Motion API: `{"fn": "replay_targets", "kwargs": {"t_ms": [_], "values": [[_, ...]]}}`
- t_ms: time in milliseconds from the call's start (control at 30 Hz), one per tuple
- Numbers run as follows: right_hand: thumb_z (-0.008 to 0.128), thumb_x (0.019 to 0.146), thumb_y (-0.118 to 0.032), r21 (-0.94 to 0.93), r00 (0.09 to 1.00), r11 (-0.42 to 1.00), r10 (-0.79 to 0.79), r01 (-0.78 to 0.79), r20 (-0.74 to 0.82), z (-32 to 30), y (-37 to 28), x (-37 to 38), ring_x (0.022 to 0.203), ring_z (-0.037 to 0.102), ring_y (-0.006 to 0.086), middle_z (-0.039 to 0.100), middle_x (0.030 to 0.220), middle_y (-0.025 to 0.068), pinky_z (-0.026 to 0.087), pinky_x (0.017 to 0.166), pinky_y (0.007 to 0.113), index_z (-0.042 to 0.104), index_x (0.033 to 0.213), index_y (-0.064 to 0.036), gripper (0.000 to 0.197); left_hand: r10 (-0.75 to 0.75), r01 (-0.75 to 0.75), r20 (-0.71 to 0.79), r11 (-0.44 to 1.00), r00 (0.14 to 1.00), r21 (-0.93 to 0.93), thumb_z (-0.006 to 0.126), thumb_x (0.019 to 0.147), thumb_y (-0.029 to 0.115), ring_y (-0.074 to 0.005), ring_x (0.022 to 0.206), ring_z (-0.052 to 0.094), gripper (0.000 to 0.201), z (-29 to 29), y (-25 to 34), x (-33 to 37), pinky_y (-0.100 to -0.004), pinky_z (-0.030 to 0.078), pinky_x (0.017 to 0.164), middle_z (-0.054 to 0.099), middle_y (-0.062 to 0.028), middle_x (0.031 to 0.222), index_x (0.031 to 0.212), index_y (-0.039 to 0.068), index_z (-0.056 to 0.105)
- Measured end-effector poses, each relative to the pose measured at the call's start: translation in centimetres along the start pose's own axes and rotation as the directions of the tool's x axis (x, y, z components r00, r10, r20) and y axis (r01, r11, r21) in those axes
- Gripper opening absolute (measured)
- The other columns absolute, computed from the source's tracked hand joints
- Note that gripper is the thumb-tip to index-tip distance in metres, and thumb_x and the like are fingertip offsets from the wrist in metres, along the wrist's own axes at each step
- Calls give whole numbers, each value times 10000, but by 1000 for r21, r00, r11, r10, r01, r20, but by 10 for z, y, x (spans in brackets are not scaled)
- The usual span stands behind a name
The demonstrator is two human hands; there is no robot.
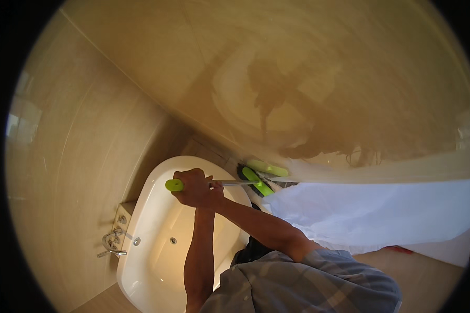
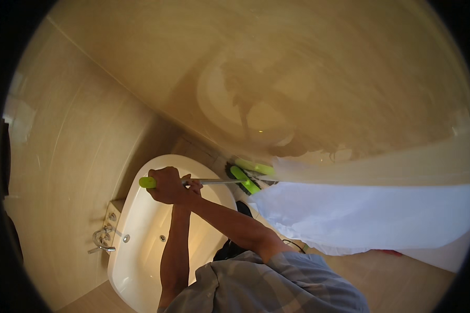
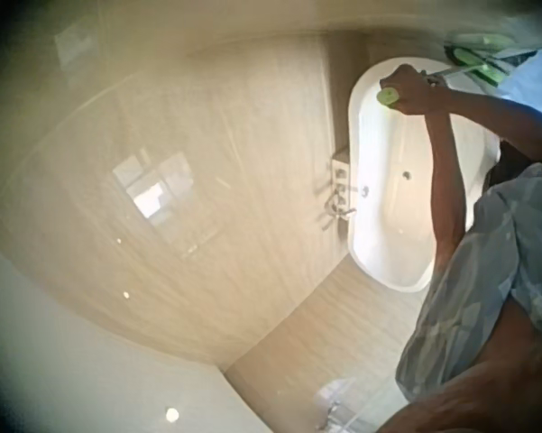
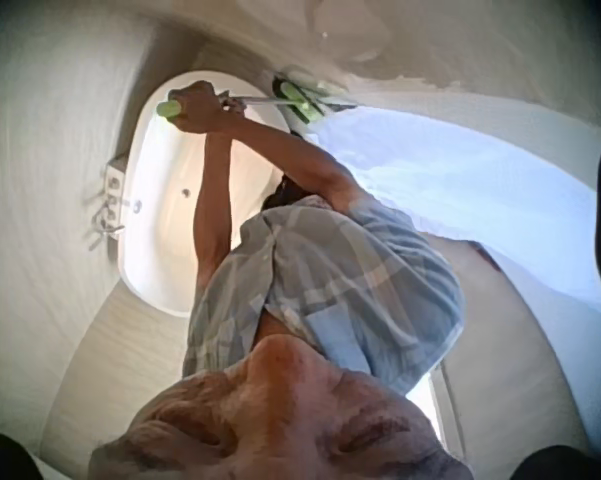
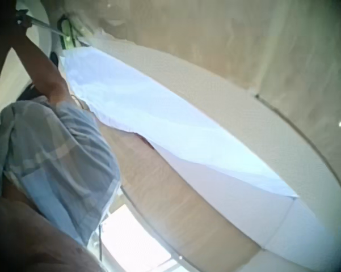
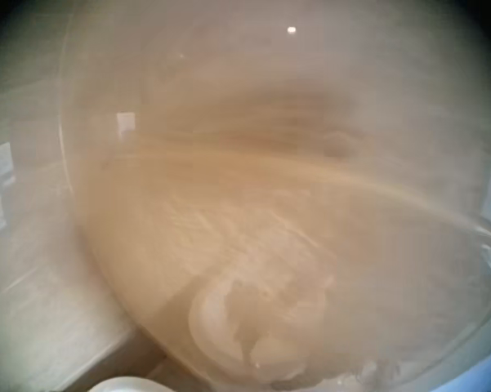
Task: The person cleans a bathroom floor using a green flat mop. They wipe the tiled floor inside a glass shower enclosure and the area around a white bathtub. The person moves the mop back and forth to cover the floor surface.
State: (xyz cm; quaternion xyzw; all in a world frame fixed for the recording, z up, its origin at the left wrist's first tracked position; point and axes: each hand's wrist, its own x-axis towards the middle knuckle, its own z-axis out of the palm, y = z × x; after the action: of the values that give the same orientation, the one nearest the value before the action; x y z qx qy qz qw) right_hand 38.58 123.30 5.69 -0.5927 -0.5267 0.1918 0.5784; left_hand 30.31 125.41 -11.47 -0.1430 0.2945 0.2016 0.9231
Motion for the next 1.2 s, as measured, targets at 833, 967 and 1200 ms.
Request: {"fn": "replay_targets", "kwargs": {"t_ms": [833, 967, 1200], "values": [[733, 687, -119, 278, 838, 902, 143, -329, 527, -16, 58, 175, 450, 467, 116, 499, 489, 30, 378, 470, 288, 483, 565, -56, 285, 637, -389, 672, -550, 378, 739, 634, 871, 162, -435, 1000, 593, 346, 137, 73, 52, -450, 457, 805, 628, -269, 1004, 1130, -33, 514], [723, 684, -82, 306, 817, 884, 132, -353, 561, -41, 62, 162, 448, 469, 112, 499, 488, 30, 364, 462, 273, 481, 559, -54, 273, 666, -285, 640, -574, 384, 768, 647, 862, 199, -469, 963, 575, 305, 144, 39, 51, -494, 450, 762, 629, -275, 962, 1041, -25, 541], [708, 690, -64, 298, 801, 865, 177, -404, 572, -60, 61, 134, 431, 456, 113, 496, 476, 34, 351, 443, 284, 480, 558, -54, 264, 641, -210, 593, -573, 487, 792, 668, 849, 215, -433, 870, 611, 322, 132, 5, 45, -475, 447, 710, 626, -250, 874, 1019, -21, 530]]}}
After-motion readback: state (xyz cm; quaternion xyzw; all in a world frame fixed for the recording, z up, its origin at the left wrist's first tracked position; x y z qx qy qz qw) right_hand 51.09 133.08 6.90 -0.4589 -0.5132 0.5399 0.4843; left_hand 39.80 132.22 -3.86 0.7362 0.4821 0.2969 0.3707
